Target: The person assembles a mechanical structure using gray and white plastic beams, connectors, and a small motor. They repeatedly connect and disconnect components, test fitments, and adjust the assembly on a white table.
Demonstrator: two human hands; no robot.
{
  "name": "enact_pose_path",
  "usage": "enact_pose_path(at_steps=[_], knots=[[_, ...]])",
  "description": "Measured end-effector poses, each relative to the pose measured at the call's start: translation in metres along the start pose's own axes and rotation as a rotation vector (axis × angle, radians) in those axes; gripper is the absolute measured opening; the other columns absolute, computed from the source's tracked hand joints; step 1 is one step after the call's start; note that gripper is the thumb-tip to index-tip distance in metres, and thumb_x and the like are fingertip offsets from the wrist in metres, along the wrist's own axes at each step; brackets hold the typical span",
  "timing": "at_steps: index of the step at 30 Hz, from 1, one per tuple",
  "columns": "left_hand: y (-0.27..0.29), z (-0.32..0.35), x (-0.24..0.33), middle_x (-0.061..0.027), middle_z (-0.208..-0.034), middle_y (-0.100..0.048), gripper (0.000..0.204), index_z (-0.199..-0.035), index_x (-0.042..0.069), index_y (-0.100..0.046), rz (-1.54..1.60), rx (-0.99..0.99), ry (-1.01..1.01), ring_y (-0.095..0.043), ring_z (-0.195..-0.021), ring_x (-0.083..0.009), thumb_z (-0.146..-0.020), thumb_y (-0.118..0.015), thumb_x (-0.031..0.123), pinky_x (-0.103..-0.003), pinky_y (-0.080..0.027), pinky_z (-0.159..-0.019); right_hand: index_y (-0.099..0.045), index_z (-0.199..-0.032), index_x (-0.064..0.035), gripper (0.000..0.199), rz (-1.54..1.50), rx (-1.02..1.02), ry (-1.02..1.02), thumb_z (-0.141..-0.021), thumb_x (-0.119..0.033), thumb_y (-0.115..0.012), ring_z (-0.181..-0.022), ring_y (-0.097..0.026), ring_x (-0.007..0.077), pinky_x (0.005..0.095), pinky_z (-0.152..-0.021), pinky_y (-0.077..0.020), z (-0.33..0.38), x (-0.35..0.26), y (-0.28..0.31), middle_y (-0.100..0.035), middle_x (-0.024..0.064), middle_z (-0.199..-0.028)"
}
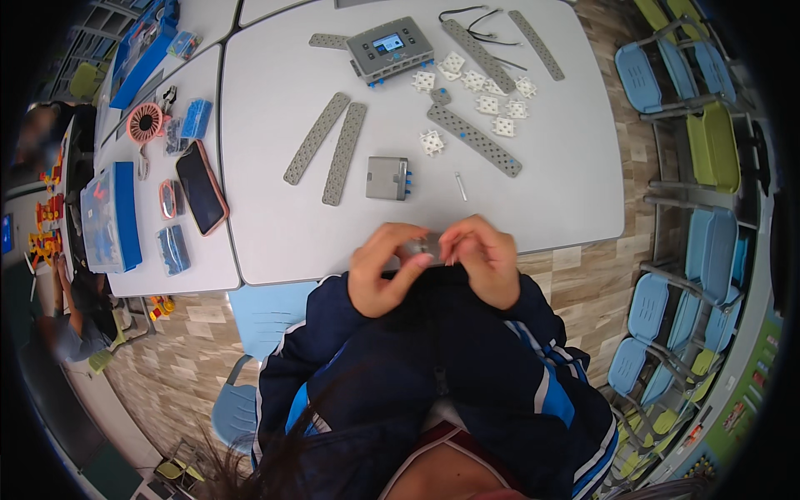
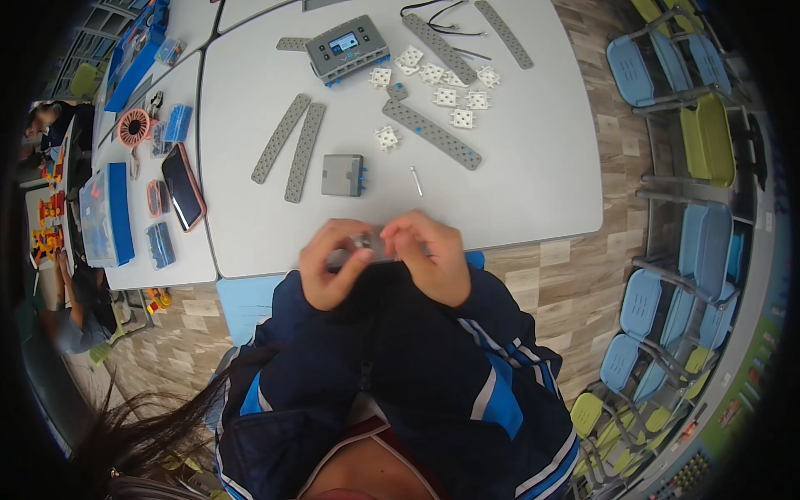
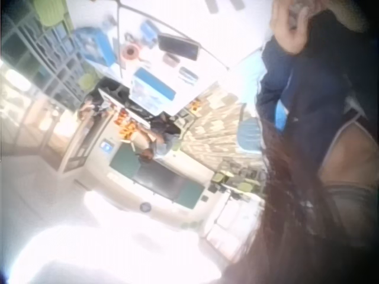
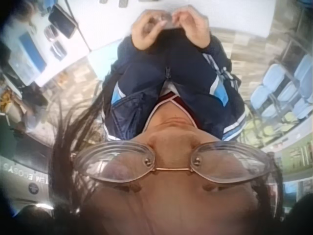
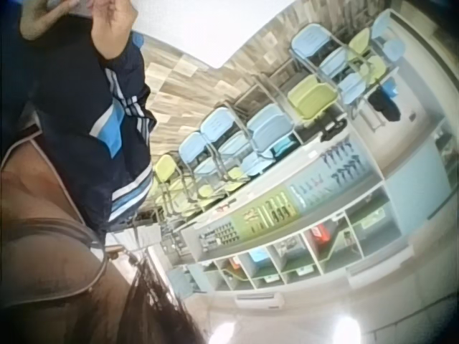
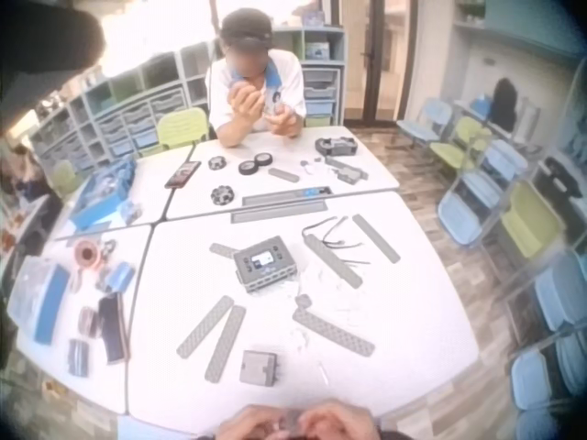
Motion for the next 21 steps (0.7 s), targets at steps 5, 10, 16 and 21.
enact_pose_path(at_steps=[5,10,16,21], knots=[[0.039,-0.020,-0.001,-0.0097,-0.109,-0.068,0.030,-0.109,0.000,-0.064,0.000,0.266,0.107,-0.061,-0.077,-0.0111,-0.081,-0.074,0.000,-0.026,-0.049,-0.078,-0.044,-0.124,-0.0070,0.054,-0.836,-0.363,0.348,-0.100,-0.055,-0.044,-0.092,-0.061,0.0374,0.0493,-0.079,-0.0521,0.003,-0.074,-0.017,-0.055,0.0251,-0.105],[0.069,-0.087,-0.021,-0.0092,-0.097,-0.070,0.025,-0.100,0.004,-0.067,-0.420,0.240,-0.194,-0.062,-0.085,-0.0189,-0.077,-0.077,0.001,-0.032,-0.049,-0.082,-0.042,-0.123,-0.0150,0.044,-1.062,-0.724,0.379,-0.101,-0.052,-0.042,-0.098,-0.058,0.0436,0.0556,-0.084,-0.0483,0.005,-0.134,-0.040,-0.049,0.0247,-0.109],[0.047,-0.145,-0.068,-0.0063,-0.080,-0.063,0.022,-0.096,0.011,-0.069,-0.600,0.083,-0.137,-0.058,-0.084,-0.0206,-0.078,-0.080,0.019,-0.035,-0.041,-0.087,-0.039,-0.128,-0.0114,0.051,-1.470,-0.844,0.406,-0.098,-0.050,-0.051,-0.109,-0.055,0.0411,0.0555,-0.096,-0.0513,0.000,-0.122,-0.052,-0.042,0.0226,-0.116],[0.039,-0.166,-0.054,-0.0015,-0.090,-0.064,0.021,-0.093,0.013,-0.069,-0.772,-0.005,-0.227,-0.052,-0.084,-0.0165,-0.078,-0.080,0.022,-0.033,-0.029,-0.093,-0.039,-0.128,-0.0142,0.050,-1.440,-0.980,0.265,-0.098,-0.052,-0.050,-0.109,-0.055,0.0420,0.0555,-0.095,-0.0507,0.002,-0.111,-0.037,-0.043,0.0214,-0.115]])
Point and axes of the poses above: each hand's wrist, its own z-axis away from the middle knuckle, its own y-axis out of the back of the hand, x = y × z, the point moved 3 cm from there along -z, towards the middle knuckle
